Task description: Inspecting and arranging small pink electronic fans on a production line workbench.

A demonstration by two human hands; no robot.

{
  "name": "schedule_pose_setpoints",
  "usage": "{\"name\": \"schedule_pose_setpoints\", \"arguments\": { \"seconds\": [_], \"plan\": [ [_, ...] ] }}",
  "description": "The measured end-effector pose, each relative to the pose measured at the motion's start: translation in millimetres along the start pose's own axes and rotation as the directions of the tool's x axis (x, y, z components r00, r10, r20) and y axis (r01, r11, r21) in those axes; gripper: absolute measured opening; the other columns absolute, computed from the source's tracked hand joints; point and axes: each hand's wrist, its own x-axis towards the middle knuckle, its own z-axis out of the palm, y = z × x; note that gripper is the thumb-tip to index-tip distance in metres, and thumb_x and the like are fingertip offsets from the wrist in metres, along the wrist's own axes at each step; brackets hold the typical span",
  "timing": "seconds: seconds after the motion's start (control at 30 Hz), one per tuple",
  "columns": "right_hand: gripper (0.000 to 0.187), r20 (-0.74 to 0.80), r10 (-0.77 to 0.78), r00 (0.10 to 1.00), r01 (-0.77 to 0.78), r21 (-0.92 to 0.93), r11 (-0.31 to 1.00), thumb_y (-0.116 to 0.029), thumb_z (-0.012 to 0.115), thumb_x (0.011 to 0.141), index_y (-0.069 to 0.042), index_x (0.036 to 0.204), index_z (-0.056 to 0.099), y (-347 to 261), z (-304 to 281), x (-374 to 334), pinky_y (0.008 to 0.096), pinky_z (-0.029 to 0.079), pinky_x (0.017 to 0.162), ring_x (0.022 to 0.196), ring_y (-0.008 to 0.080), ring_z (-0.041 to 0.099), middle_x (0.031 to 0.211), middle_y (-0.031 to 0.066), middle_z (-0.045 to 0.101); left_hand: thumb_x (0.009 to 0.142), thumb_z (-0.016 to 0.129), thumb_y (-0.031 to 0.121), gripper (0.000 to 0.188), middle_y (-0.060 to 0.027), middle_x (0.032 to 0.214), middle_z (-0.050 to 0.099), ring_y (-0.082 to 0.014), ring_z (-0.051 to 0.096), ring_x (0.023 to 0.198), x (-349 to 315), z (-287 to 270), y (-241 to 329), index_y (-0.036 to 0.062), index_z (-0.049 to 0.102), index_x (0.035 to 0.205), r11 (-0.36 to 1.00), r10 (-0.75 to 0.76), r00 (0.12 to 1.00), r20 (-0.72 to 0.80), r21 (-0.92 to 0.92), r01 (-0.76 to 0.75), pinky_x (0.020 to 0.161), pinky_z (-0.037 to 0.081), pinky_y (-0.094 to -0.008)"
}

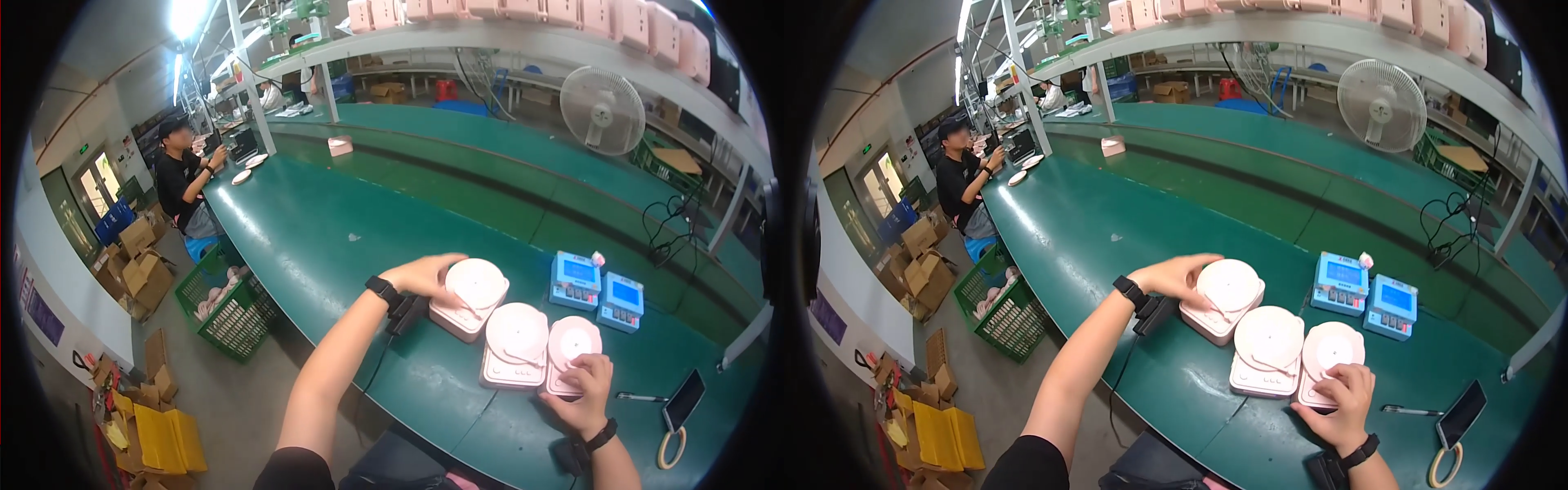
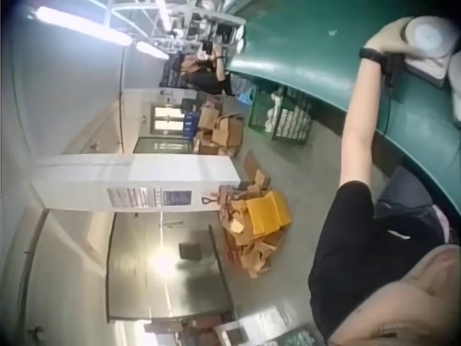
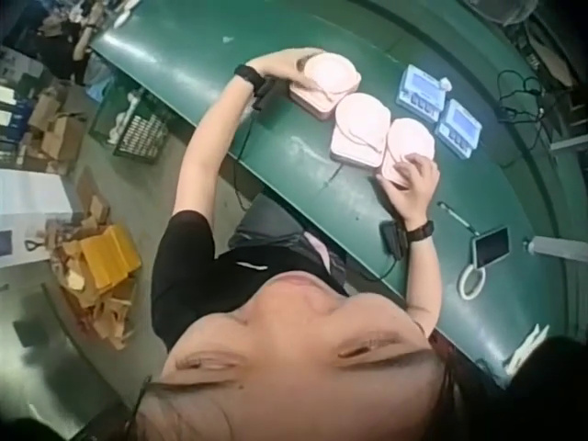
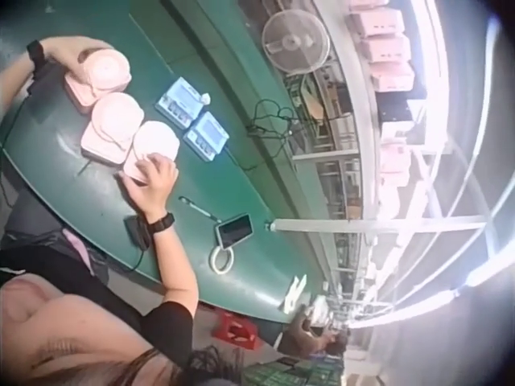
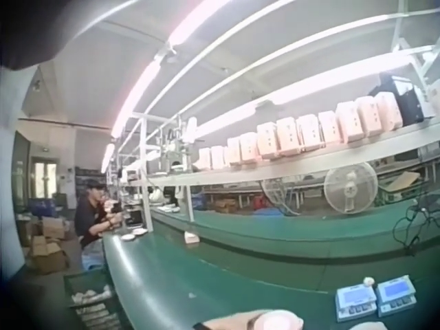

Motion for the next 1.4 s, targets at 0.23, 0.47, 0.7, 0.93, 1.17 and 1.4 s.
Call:
{"name": "schedule_pose_setpoints", "arguments": {
  "seconds": [0.23, 0.47, 0.7, 0.93, 1.17, 1.4],
  "plan": [
    [0.039, 0.0, 0.033, 0.999, -0.033, 0.02, 0.999, -0.03, 0.088, 0.049, -0.01, 0.072, 0.063, -5.0, 0.6, -2.1, 0.0373, 0.037, 0.076, 0.087, 0.0267, 0.05, 0.093, 0.0062, 0.055, 0.07, 0.08, 0.003, 0.105, -0.005, 0.107, 0.06, -0.0079, 0.056, 0.086, 5.9, -5.0, -40.9, 0.0076, 0.014, 0.152, 0.941, 0.134, 0.964, 0.23, -0.335, -0.051, 0.072, 0.048, -0.0234],
    [0.039, 0.032, 0.069, 0.997, -0.069, 0.019, 0.997, -0.029, 0.087, 0.049, -0.011, 0.073, 0.063, -2.3, -1.6, -0.7, 0.0378, 0.037, 0.076, 0.087, 0.0264, 0.049, 0.092, 0.0063, 0.054, 0.073, 0.079, 0.002, 0.102, -0.005, 0.105, 0.059, -0.0041, 0.054, 0.084, -0.5, 2.3, -38.9, 0.0088, 0.015, 0.152, 0.879, 0.119, 0.974, 0.192, -0.477, -0.014, 0.07, 0.047, -0.0181],
    [0.04, 0.063, 0.097, 0.993, -0.099, 0.023, 0.995, -0.032, 0.087, 0.051, -0.01, 0.073, 0.062, 0.2, -2.1, -1.3, 0.0385, 0.037, 0.077, 0.089, 0.0273, 0.048, 0.093, 0.0077, 0.053, 0.074, 0.077, 0.0, 0.099, -0.0049, 0.105, 0.058, -0.0046, 0.054, 0.083, -6.1, 3.6, -31.0, 0.0099, 0.016, 0.151, 0.854, 0.105, 0.978, 0.181, -0.52, 0.005, 0.07, 0.047, -0.0185],
    [0.042, 0.095, 0.098, 0.991, -0.098, 0.001, 0.995, -0.036, 0.085, 0.054, -0.009, 0.074, 0.06, 2.2, 0.3, -4.8, 0.0391, 0.038, 0.077, 0.091, 0.0286, 0.046, 0.094, 0.0098, 0.052, 0.074, 0.077, -0.001, 0.099, -0.0051, 0.106, 0.057, -0.0051, 0.054, 0.083, -5.8, 2.6, -32.0, 0.0106, 0.017, 0.151, 0.847, 0.095, 0.978, 0.187, -0.531, 0.019, 0.07, 0.048, -0.0189],
    [0.041, 0.096, 0.11, 0.989, -0.111, 0.005, 0.994, -0.035, 0.085, 0.054, -0.01, 0.075, 0.061, 2.5, -2.5, -3.3, 0.0396, 0.038, 0.077, 0.091, 0.0285, 0.046, 0.095, 0.0097, 0.052, 0.074, 0.076, -0.002, 0.099, -0.0047, 0.105, 0.057, -0.0053, 0.054, 0.081, -3.8, 5.4, -31.7, 0.0114, 0.016, 0.152, 0.845, 0.094, 0.978, 0.188, -0.535, 0.022, 0.071, 0.048, -0.0198],
    [0.041, 0.102, 0.095, 0.99, -0.096, 0.008, 0.995, -0.036, 0.085, 0.054, -0.01, 0.075, 0.061, 3.8, -1.9, -5.2, 0.0396, 0.038, 0.078, 0.091, 0.0285, 0.047, 0.095, 0.0096, 0.053, 0.074, 0.075, -0.002, 0.098, -0.0052, 0.106, 0.057, -0.0059, 0.055, 0.084, -8.2, 4.5, -28.2, 0.0105, 0.017, 0.151, 0.856, 0.076, 0.981, 0.18, -0.516, 0.029, 0.072, 0.049, -0.0207]
  ]
}}
